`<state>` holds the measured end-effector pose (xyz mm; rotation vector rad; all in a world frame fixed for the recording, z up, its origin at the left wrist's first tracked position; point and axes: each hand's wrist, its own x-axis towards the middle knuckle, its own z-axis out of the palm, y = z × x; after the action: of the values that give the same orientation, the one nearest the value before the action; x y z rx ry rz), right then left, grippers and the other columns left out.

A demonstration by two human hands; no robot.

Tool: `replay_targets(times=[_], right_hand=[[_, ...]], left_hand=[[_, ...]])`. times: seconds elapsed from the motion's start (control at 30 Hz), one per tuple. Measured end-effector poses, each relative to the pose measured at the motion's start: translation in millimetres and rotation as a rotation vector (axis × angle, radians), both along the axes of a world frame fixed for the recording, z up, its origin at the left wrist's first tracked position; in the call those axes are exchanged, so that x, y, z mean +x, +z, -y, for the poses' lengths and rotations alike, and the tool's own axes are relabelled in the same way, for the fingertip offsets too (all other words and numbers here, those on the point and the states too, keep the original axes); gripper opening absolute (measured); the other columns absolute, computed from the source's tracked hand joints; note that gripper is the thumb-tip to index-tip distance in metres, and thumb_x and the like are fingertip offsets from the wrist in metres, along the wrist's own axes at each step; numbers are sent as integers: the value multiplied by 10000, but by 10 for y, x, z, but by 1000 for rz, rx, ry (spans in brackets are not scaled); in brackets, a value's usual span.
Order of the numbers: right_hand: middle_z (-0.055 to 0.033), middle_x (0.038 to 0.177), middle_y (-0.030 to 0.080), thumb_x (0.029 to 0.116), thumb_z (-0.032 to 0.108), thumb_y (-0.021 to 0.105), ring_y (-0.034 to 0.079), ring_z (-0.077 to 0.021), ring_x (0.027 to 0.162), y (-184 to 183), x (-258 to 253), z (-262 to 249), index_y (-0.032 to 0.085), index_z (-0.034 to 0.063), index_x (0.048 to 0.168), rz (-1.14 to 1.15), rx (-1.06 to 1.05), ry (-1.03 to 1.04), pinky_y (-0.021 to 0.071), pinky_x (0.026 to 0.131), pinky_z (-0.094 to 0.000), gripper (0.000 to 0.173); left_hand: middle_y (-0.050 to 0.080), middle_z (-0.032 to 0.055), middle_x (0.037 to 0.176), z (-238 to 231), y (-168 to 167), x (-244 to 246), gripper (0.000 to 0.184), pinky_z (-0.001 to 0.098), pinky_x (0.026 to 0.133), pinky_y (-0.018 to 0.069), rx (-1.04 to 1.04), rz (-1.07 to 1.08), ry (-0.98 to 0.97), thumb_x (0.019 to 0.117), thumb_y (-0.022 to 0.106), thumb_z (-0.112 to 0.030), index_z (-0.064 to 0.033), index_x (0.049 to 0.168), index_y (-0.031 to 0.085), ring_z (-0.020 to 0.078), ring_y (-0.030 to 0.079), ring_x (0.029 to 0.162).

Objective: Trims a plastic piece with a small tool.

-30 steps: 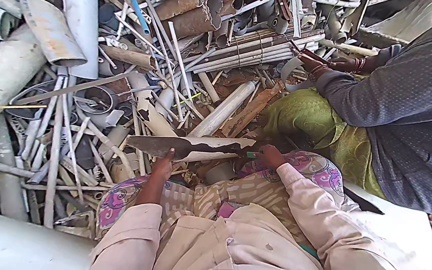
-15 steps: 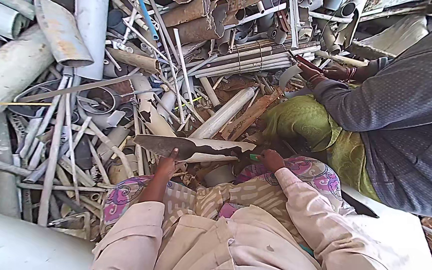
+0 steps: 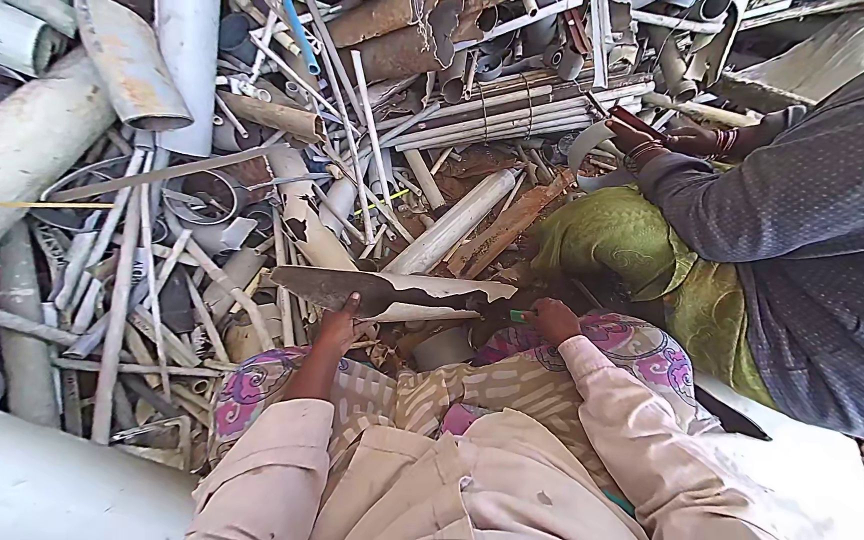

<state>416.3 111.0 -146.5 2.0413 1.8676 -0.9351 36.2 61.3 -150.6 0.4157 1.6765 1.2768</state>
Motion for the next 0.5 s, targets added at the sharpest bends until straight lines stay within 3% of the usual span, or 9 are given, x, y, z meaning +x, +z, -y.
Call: replay_targets(times=[0.13,0.27,0.33,0.4,0.5], right_hand=[[-262,1280,638,1065,375,573,602,-396,1236,-85,4,-42,671,-34,1212,-158,54,45,453,1043,-566,445],[-226,1078,685,1051,304,619,646,-325,998,-5,72,-15,712,-38,1112,-373,167,-16,481,941,-511,360],[-235,1134,682,1053,325,612,645,-354,1077,62,114,-22,705,-26,1151,-290,152,-16,475,973,-545,376],[-254,1310,637,1065,365,571,595,-395,1265,127,86,-28,663,-18,1246,-86,72,8,453,1044,-583,433],[-263,1374,600,1063,386,563,568,-403,1314,9,47,-72,637,-25,1283,-5,-3,25,452,1049,-592,471]], left_hand=[[493,246,1389,-6,-5,3,523,449,809,594,-8,-11,-3,1082,496,-231,-70,1530,280,318,652,1077],[474,247,1414,-22,-15,-15,525,453,826,592,-2,3,16,1084,488,-227,-71,1534,268,326,644,1103],[472,247,1419,-32,-21,-5,533,460,827,595,-1,8,26,1080,498,-229,-74,1535,268,331,644,1110],[480,242,1412,-35,-15,2,545,454,819,597,-14,7,28,1076,508,-236,-72,1537,268,321,649,1096],[512,234,1362,-32,10,13,535,437,782,598,-15,-3,32,1070,521,-235,-62,1521,293,302,662,1042]])
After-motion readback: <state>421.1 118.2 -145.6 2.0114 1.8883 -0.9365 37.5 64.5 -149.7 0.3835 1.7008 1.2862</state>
